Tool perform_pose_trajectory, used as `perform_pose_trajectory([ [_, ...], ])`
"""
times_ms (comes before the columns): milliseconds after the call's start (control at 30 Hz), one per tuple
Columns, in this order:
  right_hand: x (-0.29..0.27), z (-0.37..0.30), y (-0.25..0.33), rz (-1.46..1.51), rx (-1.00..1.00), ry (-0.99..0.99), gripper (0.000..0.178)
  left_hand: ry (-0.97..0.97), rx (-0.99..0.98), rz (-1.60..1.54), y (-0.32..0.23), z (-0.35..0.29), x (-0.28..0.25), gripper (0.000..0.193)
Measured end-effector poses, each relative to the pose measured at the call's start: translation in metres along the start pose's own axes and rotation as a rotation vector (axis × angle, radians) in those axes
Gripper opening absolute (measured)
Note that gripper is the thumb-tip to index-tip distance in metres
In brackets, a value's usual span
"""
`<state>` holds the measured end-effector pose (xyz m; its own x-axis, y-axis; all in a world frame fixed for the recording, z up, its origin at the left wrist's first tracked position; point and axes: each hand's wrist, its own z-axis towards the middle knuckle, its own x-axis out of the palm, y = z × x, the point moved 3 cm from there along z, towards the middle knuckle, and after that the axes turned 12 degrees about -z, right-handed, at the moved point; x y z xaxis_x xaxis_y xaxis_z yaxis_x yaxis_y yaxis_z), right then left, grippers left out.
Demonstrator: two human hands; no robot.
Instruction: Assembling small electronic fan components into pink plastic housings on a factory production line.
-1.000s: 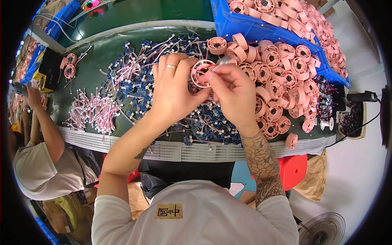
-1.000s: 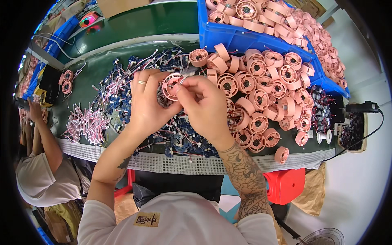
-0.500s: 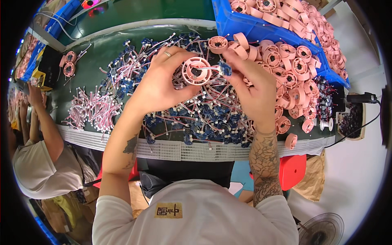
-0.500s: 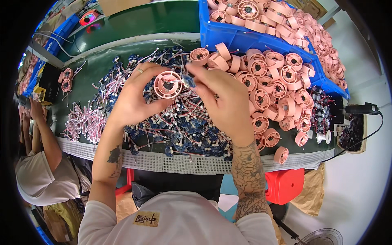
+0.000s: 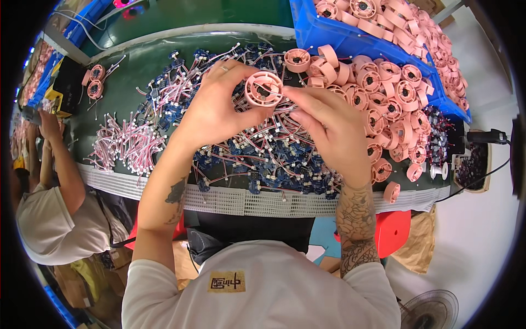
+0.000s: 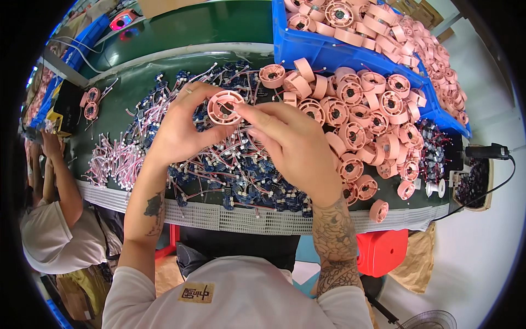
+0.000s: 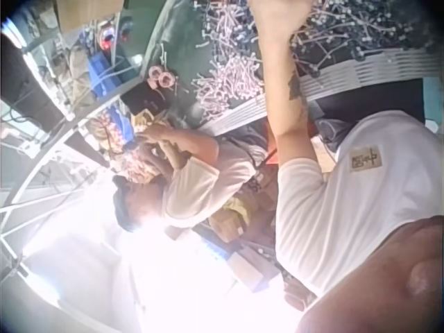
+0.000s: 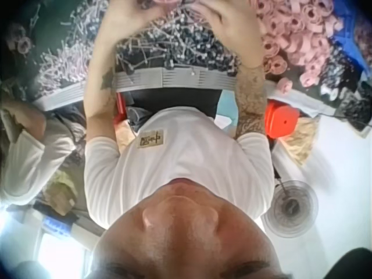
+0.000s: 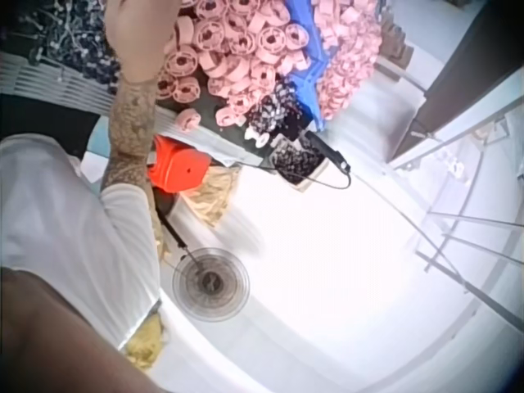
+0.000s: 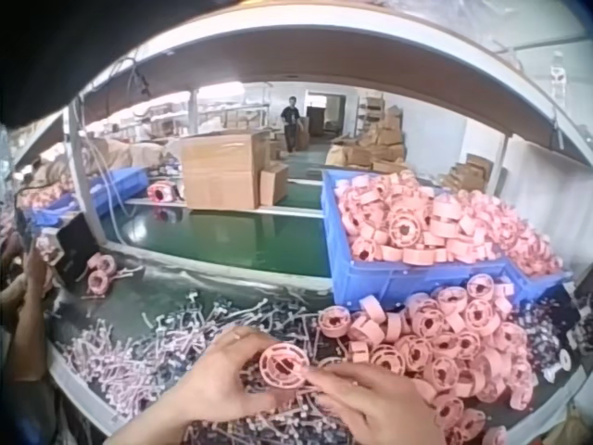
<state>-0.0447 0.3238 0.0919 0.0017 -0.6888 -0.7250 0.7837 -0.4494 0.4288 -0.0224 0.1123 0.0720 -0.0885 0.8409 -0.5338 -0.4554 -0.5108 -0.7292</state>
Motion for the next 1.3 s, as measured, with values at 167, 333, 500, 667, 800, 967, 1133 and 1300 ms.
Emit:
perform_pose_trajectory([
  [167, 0.005, -0.002, -0.002, 0.221, 0.204, 0.068, 0.03, -0.135, 0.141, 0.162, -0.006, -0.002, 0.011, 0.058],
  [333, 0.021, -0.002, -0.008, 0.952, 0.488, 0.089, 0.022, -0.266, 0.21, 0.266, -0.011, -0.002, 0.015, 0.06],
  [500, 0.024, -0.007, -0.02, 0.607, 0.54, 0.05, 0.023, -0.311, 0.237, 0.287, -0.016, -0.004, 0.019, 0.064],
  [667, 0.03, -0.002, -0.008, 0.699, 0.434, -0.16, 0.017, -0.33, 0.279, 0.309, -0.018, -0.005, 0.023, 0.063],
  [800, 0.03, -0.009, -0.005, 0.577, 0.474, -0.209, 0.017, -0.337, 0.311, 0.339, -0.016, -0.006, 0.026, 0.062],
  [967, 0.028, -0.006, -0.007, 0.313, 0.345, -0.24, 0.018, -0.314, 0.317, 0.35, -0.021, -0.008, 0.027, 0.061],
  [1133, 0.027, -0.005, -0.008, 0.172, 0.28, -0.263, 0.019, -0.311, 0.307, 0.377, -0.02, -0.008, 0.029, 0.063],
  [1300, 0.037, -0.002, -0.006, 0.496, 0.391, -0.407, 0.037, -0.338, 0.377, 0.31, -0.021, -0.007, 0.028, 0.061],
])
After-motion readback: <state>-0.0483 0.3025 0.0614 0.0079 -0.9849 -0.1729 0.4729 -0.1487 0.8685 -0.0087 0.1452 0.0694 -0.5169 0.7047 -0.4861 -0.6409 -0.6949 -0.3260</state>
